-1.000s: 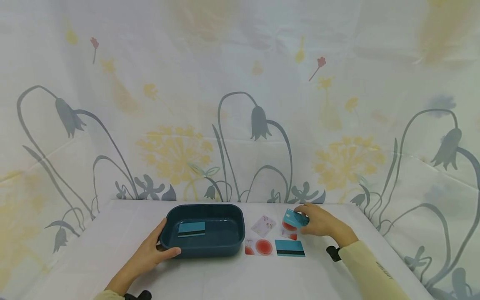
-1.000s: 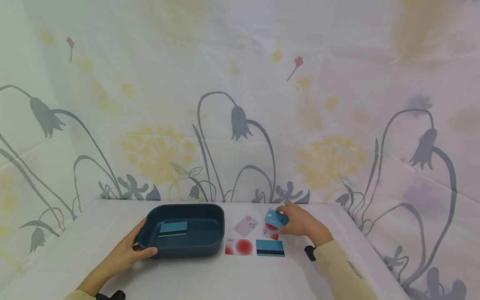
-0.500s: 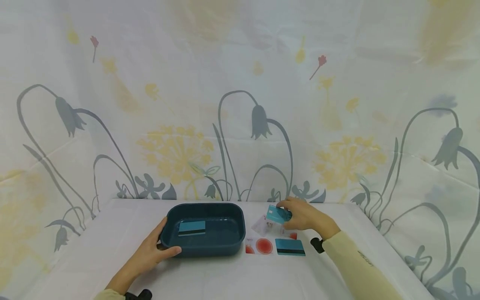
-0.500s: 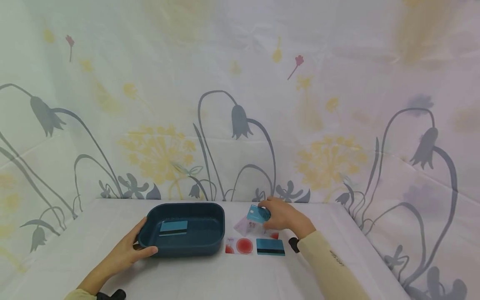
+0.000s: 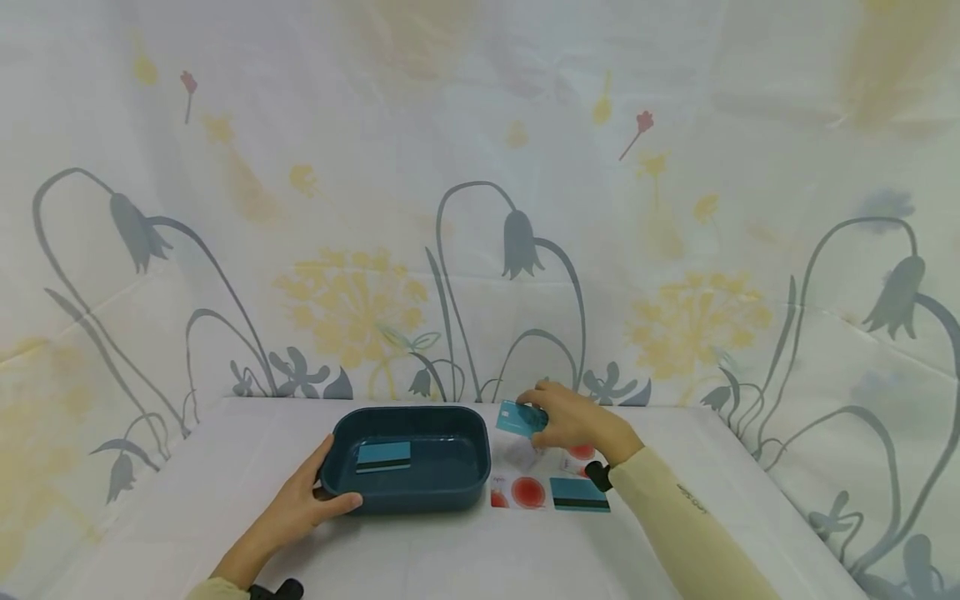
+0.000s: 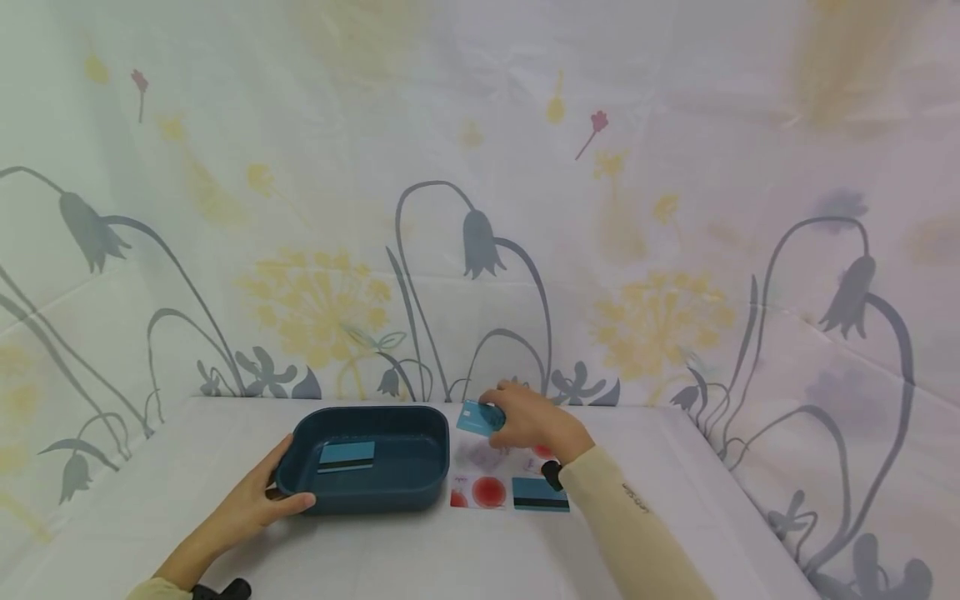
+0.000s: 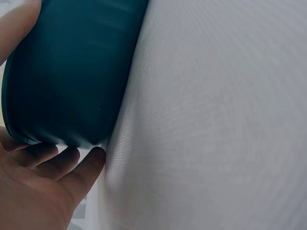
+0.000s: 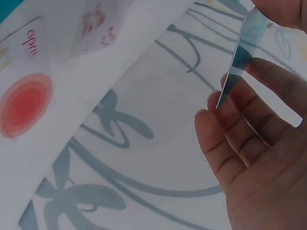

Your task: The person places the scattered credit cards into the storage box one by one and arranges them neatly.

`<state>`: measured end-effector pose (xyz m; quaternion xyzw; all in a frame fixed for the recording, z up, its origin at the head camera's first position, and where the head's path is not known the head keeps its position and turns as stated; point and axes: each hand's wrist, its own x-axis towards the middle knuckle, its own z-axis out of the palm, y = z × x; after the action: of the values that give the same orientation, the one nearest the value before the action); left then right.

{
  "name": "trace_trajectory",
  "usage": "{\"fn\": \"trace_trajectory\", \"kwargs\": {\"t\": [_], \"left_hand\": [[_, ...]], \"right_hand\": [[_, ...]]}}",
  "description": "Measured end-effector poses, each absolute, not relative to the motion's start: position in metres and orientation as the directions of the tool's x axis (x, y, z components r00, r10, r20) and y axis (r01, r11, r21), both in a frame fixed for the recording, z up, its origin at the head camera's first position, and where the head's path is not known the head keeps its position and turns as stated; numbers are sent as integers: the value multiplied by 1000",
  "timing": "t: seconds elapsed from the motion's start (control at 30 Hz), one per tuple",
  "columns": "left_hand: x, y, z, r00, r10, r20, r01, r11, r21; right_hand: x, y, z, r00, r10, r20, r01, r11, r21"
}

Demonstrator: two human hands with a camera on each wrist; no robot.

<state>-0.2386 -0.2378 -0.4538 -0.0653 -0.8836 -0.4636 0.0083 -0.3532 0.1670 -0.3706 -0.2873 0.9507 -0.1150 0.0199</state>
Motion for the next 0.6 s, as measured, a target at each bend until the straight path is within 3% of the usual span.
{"fn": "trace_trajectory", "kwargs": {"t": [0.6], "left_hand": [[-234, -236, -451, -991, 104, 82, 127, 570, 811]], "right_hand": [[-356, 117, -362, -776, -629, 46, -620, 749, -234]]}}
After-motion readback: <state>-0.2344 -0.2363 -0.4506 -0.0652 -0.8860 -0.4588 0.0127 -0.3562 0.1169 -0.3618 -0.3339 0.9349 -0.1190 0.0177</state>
